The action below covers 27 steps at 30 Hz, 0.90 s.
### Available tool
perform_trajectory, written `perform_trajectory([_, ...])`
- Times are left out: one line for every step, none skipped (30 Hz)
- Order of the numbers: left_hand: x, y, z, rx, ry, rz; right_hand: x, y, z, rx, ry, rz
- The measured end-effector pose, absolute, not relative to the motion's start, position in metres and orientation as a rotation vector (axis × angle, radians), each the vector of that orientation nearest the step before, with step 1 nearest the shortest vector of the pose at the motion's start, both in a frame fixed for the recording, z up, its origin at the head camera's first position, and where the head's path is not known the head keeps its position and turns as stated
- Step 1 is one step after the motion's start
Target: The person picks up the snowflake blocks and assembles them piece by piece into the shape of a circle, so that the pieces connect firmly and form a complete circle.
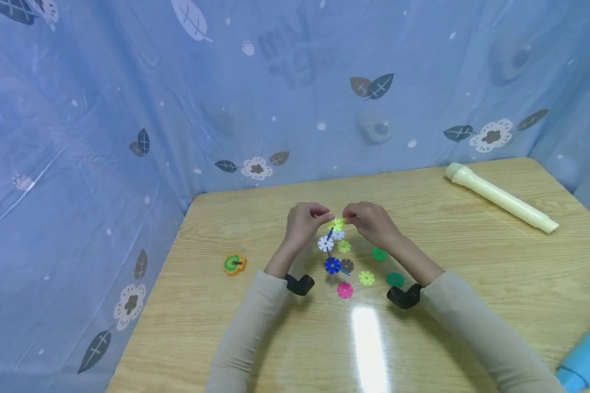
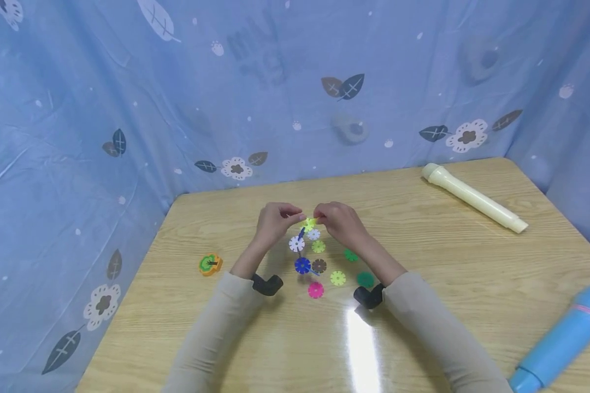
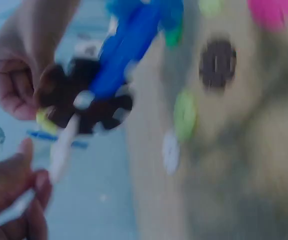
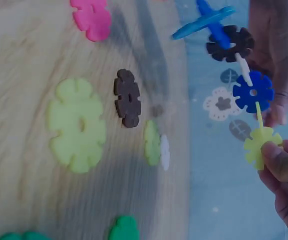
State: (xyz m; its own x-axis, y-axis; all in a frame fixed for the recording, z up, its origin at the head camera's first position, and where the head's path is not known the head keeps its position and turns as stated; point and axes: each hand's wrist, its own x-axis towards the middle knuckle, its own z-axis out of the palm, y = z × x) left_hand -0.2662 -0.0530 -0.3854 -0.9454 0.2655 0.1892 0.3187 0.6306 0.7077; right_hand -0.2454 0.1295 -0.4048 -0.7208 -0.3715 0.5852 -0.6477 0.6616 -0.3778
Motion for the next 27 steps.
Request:
perform_trajectory([-0.267, -0.054, -0.384, -0.554, -2.75, -1.194, -0.246, 0.128, -0.404, 0.804, -2.418, 0.805])
perform_trajectory([-0.267, -0.055, -0.382, -0.615, -2.733, -1.177, -0.247, 0.126, -0.404, 0.809, -2.421, 0.811])
perform_trajectory([-0.268, -0.056, -0.381, -0.674, -2.728, -1.165, -0.248, 0.124, -0.403, 0.81, -2.423, 0.817])
perform_trajectory([-0.269, -0.056, -0.38, -0.732, -2.732, -1.157, -0.248, 0.123, -0.402, 0.808, -2.425, 0.827])
perform_trajectory([-0.27, -0.056, -0.38, -0.786, -2.744, -1.143, -0.249, 0.121, -0.402, 0.809, -2.423, 0.838])
perform_trajectory([-0.27, -0.057, -0.38, -0.826, -2.761, -1.128, -0.249, 0.12, -0.401, 0.811, -2.421, 0.853])
perform_trajectory([-0.271, -0.057, -0.38, -0.854, -2.78, -1.102, -0.25, 0.119, -0.401, 0.819, -2.416, 0.871])
perform_trajectory([-0.271, -0.058, -0.381, -0.869, -2.797, -1.082, -0.251, 0.118, -0.401, 0.829, -2.411, 0.888])
perform_trajectory([-0.271, -0.058, -0.381, -0.874, -2.809, -1.063, -0.251, 0.117, -0.401, 0.842, -2.41, 0.906])
perform_trajectory([-0.271, -0.058, -0.382, -0.874, -2.819, -1.037, -0.252, 0.117, -0.401, 0.855, -2.41, 0.929])
perform_trajectory([-0.271, -0.059, -0.383, -0.872, -2.826, -1.02, -0.253, 0.117, -0.402, 0.863, -2.42, 0.959])
perform_trajectory([-0.27, -0.06, -0.383, -0.866, -2.832, -1.006, -0.254, 0.117, -0.403, 0.858, -2.441, 0.995])
perform_trajectory([-0.27, -0.061, -0.383, -0.855, -2.839, -0.994, -0.256, 0.119, -0.403, 0.846, -2.469, 1.034])
perform_trajectory([-0.27, -0.063, -0.384, -0.841, -2.848, -0.987, -0.257, 0.121, -0.405, 0.817, -2.508, 1.084])
perform_trajectory([-0.27, -0.064, -0.384, -0.823, -2.855, -0.977, -0.259, 0.123, -0.407, 0.773, -2.557, 1.151])
perform_trajectory([-0.27, -0.066, -0.384, -0.802, -2.863, -0.97, -0.262, 0.126, -0.409, 0.719, -2.608, 1.207])
perform_trajectory([-0.271, -0.067, -0.385, -0.779, -2.868, -0.973, -0.264, 0.128, -0.411, 0.664, -2.661, 1.26])
perform_trajectory([-0.272, -0.069, -0.385, -0.752, -2.873, -0.978, -0.267, 0.13, -0.414, 0.613, -2.718, 1.296])
perform_trajectory([-0.273, -0.071, -0.386, -0.726, -2.878, -0.987, -0.27, 0.131, -0.417, 0.571, -2.775, 1.322])
perform_trajectory([-0.274, -0.073, -0.386, -0.702, -2.883, -1.001, -0.273, 0.132, -0.42, 0.537, -2.824, 1.339])
perform_trajectory([-0.275, -0.074, -0.387, -0.679, -2.885, -1.018, -0.275, 0.131, -0.423, 0.519, -2.864, 1.345])
perform_trajectory([-0.276, -0.076, -0.388, -0.66, -2.887, -1.036, -0.277, 0.13, -0.425, 0.509, -2.901, 1.341])
perform_trajectory([-0.276, -0.077, -0.388, -0.647, -2.888, -1.05, -0.279, 0.129, -0.427, 0.504, -2.93, 1.331])
perform_trajectory([-0.276, -0.078, -0.389, -0.635, -2.889, -1.059, -0.28, 0.126, -0.428, 0.502, -2.959, 1.314])
perform_trajectory([-0.276, -0.079, -0.39, -0.625, -2.887, -1.068, -0.28, 0.123, -0.43, 0.513, -2.975, 1.284])
perform_trajectory([-0.276, -0.079, -0.39, -0.618, -2.884, -1.077, -0.28, 0.12, -0.43, 0.529, -2.982, 1.248])
perform_trajectory([-0.276, -0.079, -0.391, -0.615, -2.881, -1.084, -0.28, 0.117, -0.431, 0.548, -2.994, 1.192])
